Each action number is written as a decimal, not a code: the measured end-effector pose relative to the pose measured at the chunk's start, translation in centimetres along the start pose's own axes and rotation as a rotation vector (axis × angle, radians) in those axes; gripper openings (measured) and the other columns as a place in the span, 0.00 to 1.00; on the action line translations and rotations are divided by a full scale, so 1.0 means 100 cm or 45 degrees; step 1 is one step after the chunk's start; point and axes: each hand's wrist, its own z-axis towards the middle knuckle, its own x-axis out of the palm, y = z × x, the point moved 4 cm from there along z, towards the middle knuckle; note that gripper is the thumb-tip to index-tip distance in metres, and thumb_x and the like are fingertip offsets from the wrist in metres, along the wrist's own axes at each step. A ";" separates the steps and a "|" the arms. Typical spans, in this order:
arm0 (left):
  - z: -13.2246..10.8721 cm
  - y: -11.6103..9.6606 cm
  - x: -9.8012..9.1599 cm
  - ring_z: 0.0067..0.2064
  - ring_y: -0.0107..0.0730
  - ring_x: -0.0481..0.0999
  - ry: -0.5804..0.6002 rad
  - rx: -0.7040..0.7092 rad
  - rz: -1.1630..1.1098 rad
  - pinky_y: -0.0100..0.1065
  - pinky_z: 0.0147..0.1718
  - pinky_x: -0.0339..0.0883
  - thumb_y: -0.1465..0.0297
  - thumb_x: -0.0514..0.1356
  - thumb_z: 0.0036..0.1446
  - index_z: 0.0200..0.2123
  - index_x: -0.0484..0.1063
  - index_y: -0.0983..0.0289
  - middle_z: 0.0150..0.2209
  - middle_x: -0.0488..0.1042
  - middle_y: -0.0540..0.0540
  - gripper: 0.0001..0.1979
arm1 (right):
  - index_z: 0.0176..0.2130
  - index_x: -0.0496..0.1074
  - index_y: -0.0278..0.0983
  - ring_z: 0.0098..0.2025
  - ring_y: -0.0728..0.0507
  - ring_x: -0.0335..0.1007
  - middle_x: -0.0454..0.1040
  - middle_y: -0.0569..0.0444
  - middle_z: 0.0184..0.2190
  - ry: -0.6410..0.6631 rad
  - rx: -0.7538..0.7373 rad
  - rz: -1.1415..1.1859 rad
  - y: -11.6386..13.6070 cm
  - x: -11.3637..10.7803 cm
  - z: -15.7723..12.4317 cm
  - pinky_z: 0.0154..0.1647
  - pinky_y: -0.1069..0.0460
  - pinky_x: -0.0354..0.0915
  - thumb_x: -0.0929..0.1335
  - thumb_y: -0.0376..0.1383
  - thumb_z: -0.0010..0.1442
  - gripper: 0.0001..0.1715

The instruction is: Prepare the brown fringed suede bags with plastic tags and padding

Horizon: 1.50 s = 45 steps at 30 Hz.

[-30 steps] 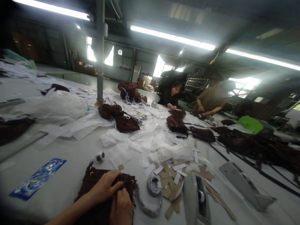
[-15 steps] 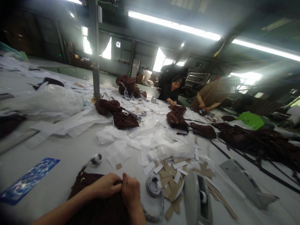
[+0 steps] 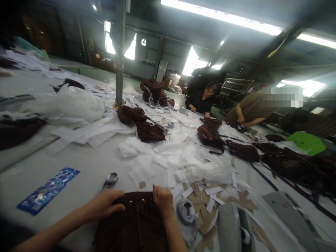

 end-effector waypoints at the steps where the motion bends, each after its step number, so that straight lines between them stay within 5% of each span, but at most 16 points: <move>1: -0.001 0.002 0.002 0.39 0.37 0.75 -0.016 0.010 -0.019 0.31 0.36 0.61 0.60 0.57 0.56 0.34 0.70 0.59 0.35 0.78 0.51 0.09 | 0.23 0.69 0.37 0.25 0.46 0.66 0.70 0.52 0.20 -0.019 0.023 0.004 0.005 -0.009 0.001 0.30 0.51 0.57 0.52 0.41 0.69 0.31; 4: 0.001 0.002 0.004 0.36 0.34 0.74 -0.071 0.054 -0.038 0.29 0.35 0.61 0.58 0.54 0.59 0.33 0.70 0.60 0.33 0.77 0.50 0.12 | 0.34 0.72 0.36 0.35 0.43 0.70 0.75 0.48 0.31 -0.101 0.148 0.058 0.028 -0.045 -0.007 0.38 0.51 0.62 0.54 0.42 0.69 0.24; 6: 0.006 0.000 0.000 0.33 0.32 0.74 -0.098 0.112 -0.006 0.29 0.33 0.61 0.58 0.51 0.62 0.31 0.70 0.60 0.30 0.76 0.50 0.16 | 0.37 0.72 0.38 0.33 0.44 0.72 0.76 0.51 0.31 -0.099 0.370 0.227 0.044 -0.061 -0.026 0.36 0.53 0.64 0.56 0.43 0.68 0.20; 10: 0.013 -0.008 -0.015 0.37 0.34 0.72 -0.173 0.152 0.081 0.32 0.39 0.62 0.63 0.47 0.64 0.32 0.74 0.60 0.33 0.75 0.54 0.17 | 0.30 0.72 0.42 0.27 0.43 0.73 0.76 0.55 0.25 0.140 0.634 0.471 0.071 -0.046 -0.073 0.29 0.51 0.62 0.60 0.46 0.63 0.18; 15: 0.009 -0.033 -0.009 0.52 0.47 0.64 -0.291 0.150 0.220 0.46 0.52 0.55 0.67 0.55 0.59 0.51 0.69 0.57 0.50 0.70 0.58 0.16 | 0.37 0.70 0.41 0.26 0.41 0.74 0.76 0.54 0.22 0.089 0.869 0.492 0.071 -0.027 -0.091 0.29 0.51 0.63 0.60 0.44 0.62 0.14; 20: 0.013 -0.043 0.021 0.45 0.49 0.69 -0.213 0.131 0.262 0.48 0.46 0.59 0.73 0.53 0.57 0.35 0.73 0.62 0.40 0.74 0.60 0.08 | 0.35 0.69 0.41 0.28 0.38 0.76 0.78 0.51 0.24 0.257 0.827 0.310 0.079 -0.035 -0.079 0.27 0.50 0.62 0.59 0.42 0.63 0.13; 24: 0.012 -0.042 0.021 0.45 0.44 0.69 -0.197 0.205 0.231 0.43 0.47 0.60 0.77 0.49 0.58 0.35 0.70 0.64 0.42 0.74 0.61 0.10 | 0.32 0.68 0.41 0.31 0.36 0.77 0.78 0.49 0.25 0.313 0.761 0.145 0.086 -0.036 -0.082 0.29 0.48 0.61 0.56 0.42 0.65 0.17; 28: -0.015 -0.054 0.014 0.47 0.36 0.70 -0.134 0.377 0.150 0.37 0.52 0.57 0.74 0.52 0.58 0.35 0.68 0.59 0.43 0.74 0.53 0.06 | 0.30 0.67 0.42 0.32 0.36 0.77 0.78 0.49 0.26 0.279 0.797 0.210 0.081 -0.033 -0.086 0.30 0.48 0.61 0.54 0.43 0.66 0.19; 32: -0.056 -0.067 0.019 0.43 0.33 0.72 -0.080 0.480 -0.006 0.41 0.59 0.49 0.72 0.53 0.57 0.32 0.66 0.58 0.36 0.75 0.50 0.04 | 0.27 0.66 0.43 0.31 0.38 0.76 0.78 0.51 0.26 0.195 0.864 0.382 0.073 -0.034 -0.088 0.31 0.48 0.62 0.55 0.44 0.65 0.20; 38: -0.084 -0.061 0.037 0.39 0.35 0.75 -0.063 0.336 -0.084 0.45 0.62 0.46 0.64 0.50 0.61 0.30 0.68 0.55 0.33 0.76 0.49 0.09 | 0.27 0.69 0.44 0.26 0.39 0.75 0.77 0.55 0.22 0.113 0.815 0.337 0.069 -0.022 -0.095 0.27 0.50 0.59 0.56 0.47 0.65 0.22; 41: -0.075 -0.056 0.037 0.37 0.36 0.74 -0.101 0.158 -0.133 0.44 0.56 0.58 0.62 0.50 0.62 0.31 0.69 0.56 0.32 0.76 0.51 0.11 | 0.27 0.69 0.44 0.26 0.38 0.75 0.76 0.55 0.21 0.107 0.771 0.277 0.067 -0.012 -0.099 0.26 0.49 0.58 0.56 0.46 0.65 0.22; 45: -0.045 -0.058 0.020 0.41 0.39 0.72 -0.383 -0.010 -0.072 0.38 0.44 0.65 0.66 0.50 0.61 0.36 0.71 0.58 0.36 0.75 0.55 0.10 | 0.28 0.68 0.44 0.28 0.38 0.75 0.76 0.55 0.22 0.165 0.776 0.279 0.065 -0.008 -0.100 0.28 0.49 0.58 0.55 0.47 0.65 0.21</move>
